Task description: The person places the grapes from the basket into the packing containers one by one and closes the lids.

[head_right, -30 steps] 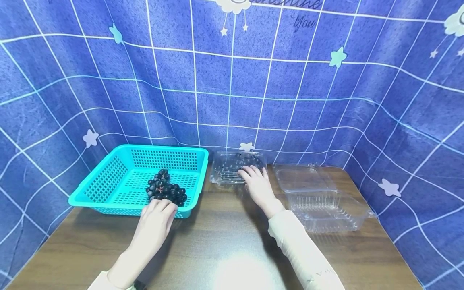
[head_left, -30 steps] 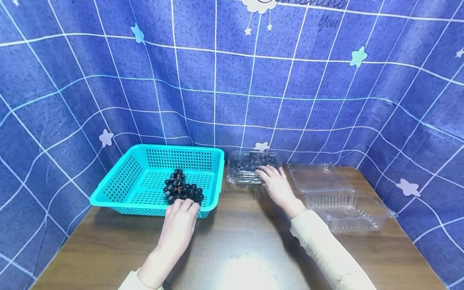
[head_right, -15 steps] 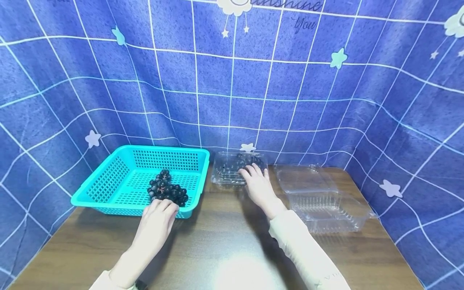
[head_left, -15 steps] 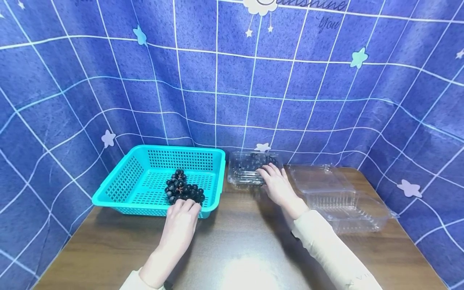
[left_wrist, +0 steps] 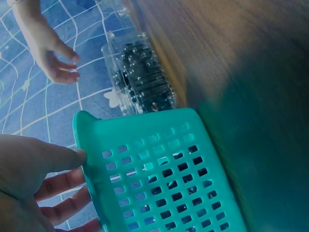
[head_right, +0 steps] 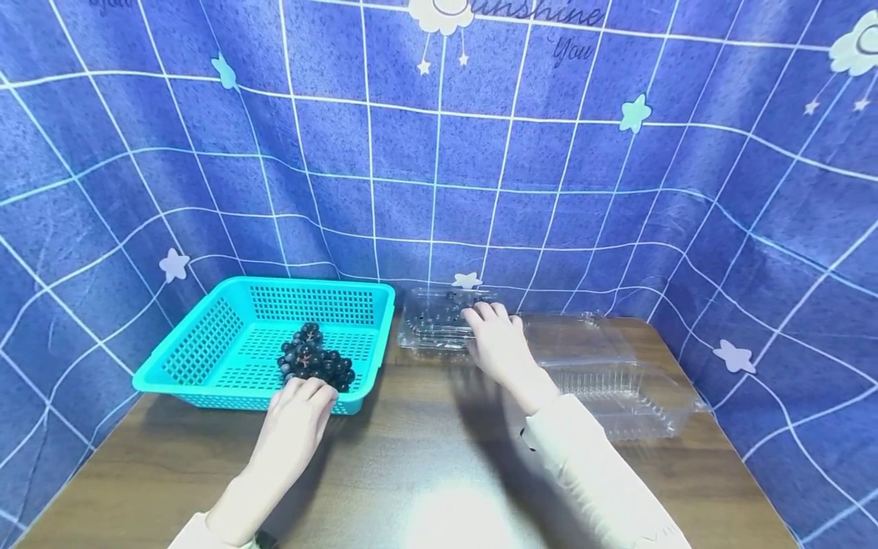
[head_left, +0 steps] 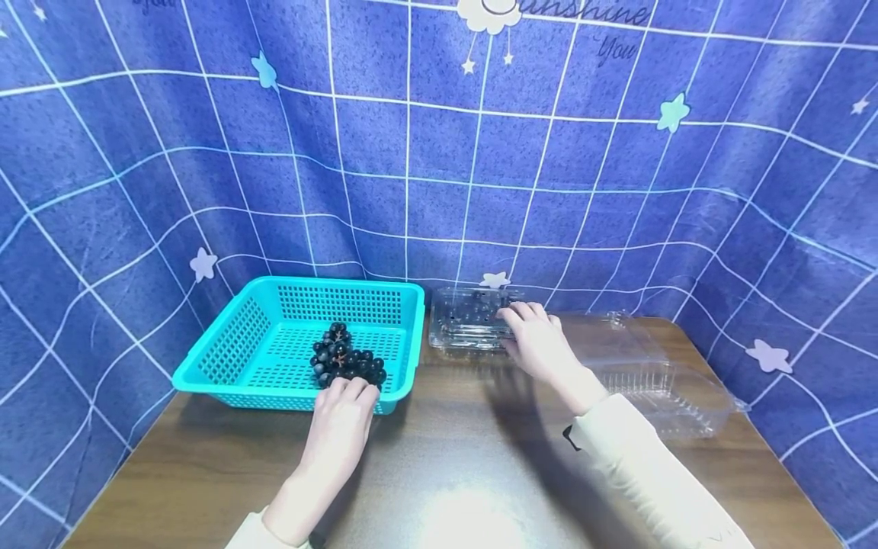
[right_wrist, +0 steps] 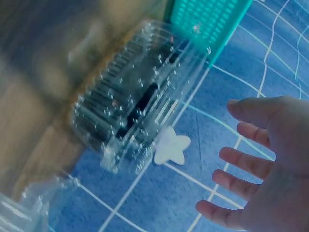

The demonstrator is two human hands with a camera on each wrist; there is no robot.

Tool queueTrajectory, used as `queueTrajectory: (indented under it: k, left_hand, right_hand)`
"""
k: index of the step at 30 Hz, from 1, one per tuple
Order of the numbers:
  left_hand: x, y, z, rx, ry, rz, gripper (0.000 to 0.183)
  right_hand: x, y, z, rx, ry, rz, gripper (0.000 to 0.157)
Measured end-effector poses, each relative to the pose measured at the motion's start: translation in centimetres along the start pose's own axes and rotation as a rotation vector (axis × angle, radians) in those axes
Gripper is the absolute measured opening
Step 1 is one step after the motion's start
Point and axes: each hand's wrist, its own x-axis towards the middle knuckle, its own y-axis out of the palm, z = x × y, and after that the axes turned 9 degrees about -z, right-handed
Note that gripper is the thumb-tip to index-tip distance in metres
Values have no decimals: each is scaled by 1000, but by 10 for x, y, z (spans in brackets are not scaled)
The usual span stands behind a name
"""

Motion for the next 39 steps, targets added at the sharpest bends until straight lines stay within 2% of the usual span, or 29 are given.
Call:
queueTrajectory:
  k: [12, 22, 39]
  left_hand:
    - [-1, 2, 2, 1, 8, -13, 16]
    - [0, 1, 2, 1, 16, -8, 17]
    - [1, -2, 1, 8, 11, 4, 18]
  right_hand:
    - [4, -31, -19, -37, 7, -38, 41]
    - [6, -55, -39, -51, 65, -8, 41]
    - [0, -81, -82, -72, 60, -127, 42]
